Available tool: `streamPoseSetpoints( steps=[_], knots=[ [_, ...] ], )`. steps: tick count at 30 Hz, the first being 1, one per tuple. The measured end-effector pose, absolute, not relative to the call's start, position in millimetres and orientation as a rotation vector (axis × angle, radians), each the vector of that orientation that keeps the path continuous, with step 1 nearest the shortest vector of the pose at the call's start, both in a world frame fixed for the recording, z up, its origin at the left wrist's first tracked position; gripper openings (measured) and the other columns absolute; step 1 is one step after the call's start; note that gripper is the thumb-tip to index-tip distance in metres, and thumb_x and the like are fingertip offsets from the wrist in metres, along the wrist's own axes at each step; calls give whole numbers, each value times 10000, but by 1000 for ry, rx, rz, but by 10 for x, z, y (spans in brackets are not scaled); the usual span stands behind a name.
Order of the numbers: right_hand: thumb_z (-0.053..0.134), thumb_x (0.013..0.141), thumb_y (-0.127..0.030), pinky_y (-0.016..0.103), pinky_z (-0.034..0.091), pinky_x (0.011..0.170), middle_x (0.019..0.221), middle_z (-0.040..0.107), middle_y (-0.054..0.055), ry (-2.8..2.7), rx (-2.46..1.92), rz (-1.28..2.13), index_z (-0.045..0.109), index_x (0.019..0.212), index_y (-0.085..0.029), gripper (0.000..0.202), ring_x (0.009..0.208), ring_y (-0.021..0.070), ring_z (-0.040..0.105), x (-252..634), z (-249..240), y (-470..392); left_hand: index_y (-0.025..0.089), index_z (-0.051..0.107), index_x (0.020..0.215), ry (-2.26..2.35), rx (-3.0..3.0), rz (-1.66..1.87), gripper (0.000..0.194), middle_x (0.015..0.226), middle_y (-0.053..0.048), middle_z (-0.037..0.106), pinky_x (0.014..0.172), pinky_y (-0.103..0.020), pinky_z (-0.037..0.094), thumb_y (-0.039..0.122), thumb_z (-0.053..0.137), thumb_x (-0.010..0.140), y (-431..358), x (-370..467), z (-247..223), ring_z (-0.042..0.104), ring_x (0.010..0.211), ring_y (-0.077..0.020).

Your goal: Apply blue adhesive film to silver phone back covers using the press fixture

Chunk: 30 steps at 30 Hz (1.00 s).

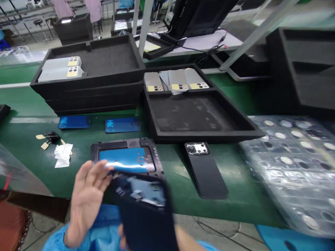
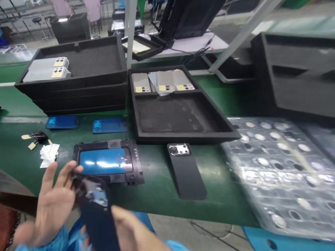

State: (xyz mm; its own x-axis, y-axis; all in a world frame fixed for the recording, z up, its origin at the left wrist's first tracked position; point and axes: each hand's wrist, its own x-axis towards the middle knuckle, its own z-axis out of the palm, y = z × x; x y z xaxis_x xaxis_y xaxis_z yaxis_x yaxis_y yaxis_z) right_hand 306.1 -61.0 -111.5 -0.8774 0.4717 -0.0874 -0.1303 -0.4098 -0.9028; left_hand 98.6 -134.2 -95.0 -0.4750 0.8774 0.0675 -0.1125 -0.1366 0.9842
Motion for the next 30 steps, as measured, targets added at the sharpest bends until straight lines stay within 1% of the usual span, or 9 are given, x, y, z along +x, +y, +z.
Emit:
streamPoseSetpoints(
  steps=[1, 2, 4, 7, 10, 15, 18, 24, 30],
  knots=[
    [765, 682, -765, 455, 618, 885, 1163, 755, 98, -1463, -485, 2251, 680, 1200, -307, 697, 1081, 317, 738, 3135, -1090, -522, 434, 641, 1302, 1369, 922, 1819, 576, 1341, -50, 688, 992, -481, 560, 725, 633, 805, -1271, 903, -953, 659, 1209, -322],
    [813, 688, -698, 456, 591, 964, 1266, 722, 104, -1474, -552, 2151, 676, 1185, -312, 644, 1171, 321, 704, 3212, -1064, -419, 371, 678, 1256, 1394, 897, 1875, 503, 1336, -60, 688, 1030, -453, 539, 651, 645, 840, -1208, 822, -956, 638, 1243, -304],
    [862, 745, -503, 442, 568, 1030, 1341, 697, 96, -1697, -861, 1679, 683, 1118, -310, 456, 1241, 320, 671, 3343, -1010, -183, 297, 709, 1185, 1508, 808, 1906, 372, 1320, -70, 688, 1088, -413, 491, 507, 663, 882, -1112, 691, -973, 596, 1299, -273],
    [816, 794, -445, 482, 567, 1043, 1384, 673, 107, -2061, -991, 1204, 659, 1154, -296, 420, 1283, 345, 641, 3390, -948, 142, 262, 718, 1141, 1649, 713, 1848, 296, 1320, -71, 681, 1148, -383, 425, 406, 704, 882, -1031, 603, -1041, 549, 1357, -247],
    [724, 862, -417, 495, 587, 1019, 1398, 664, 108, -2325, -886, 995, 612, 1238, -288, 413, 1264, 340, 656, 3264, -943, 338, 252, 709, 1145, 1685, 703, 1789, 289, 1385, -68, 644, 1201, -368, 357, 389, 710, 891, -969, 612, -1128, 512, 1399, -233],
    [679, 863, -334, 470, 621, 967, 1425, 641, 97, -2489, -835, 920, 579, 1289, -282, 441, 1264, 339, 656, 3029, -1014, 444, 231, 665, 1147, 1684, 698, 1715, 369, 1520, -104, 538, 1212, -414, 360, 426, 751, 845, -871, 643, -1171, 445, 1460, -276],
    [695, 843, -315, 474, 605, 999, 1412, 647, 86, -2520, -839, 929, 579, 1299, -285, 472, 1265, 335, 653, 2981, -1041, 470, 223, 647, 1130, 1715, 687, 1668, 422, 1549, -127, 504, 1201, -437, 378, 456, 778, 804, -840, 629, -1162, 435, 1467, -303],
    [666, 881, -348, 501, 587, 1029, 1410, 638, 98, -2553, -800, 873, 543, 1347, -282, 487, 1289, 340, 630, 2982, -1076, 486, 220, 651, 1113, 1698, 623, 1603, 483, 1570, -139, 472, 1179, -466, 403, 436, 835, 723, -827, 598, -1208, 443, 1456, -344],
    [579, 952, -376, 486, 603, 1003, 1357, 668, 98, -2589, -713, 796, 533, 1314, -286, 375, 1244, 322, 663, 2944, -1037, 472, 224, 661, 1090, 1666, 602, 1584, 470, 1602, -126, 426, 1144, -455, 450, 358, 863, 688, -844, 622, -1217, 476, 1429, -348]
  ],
)
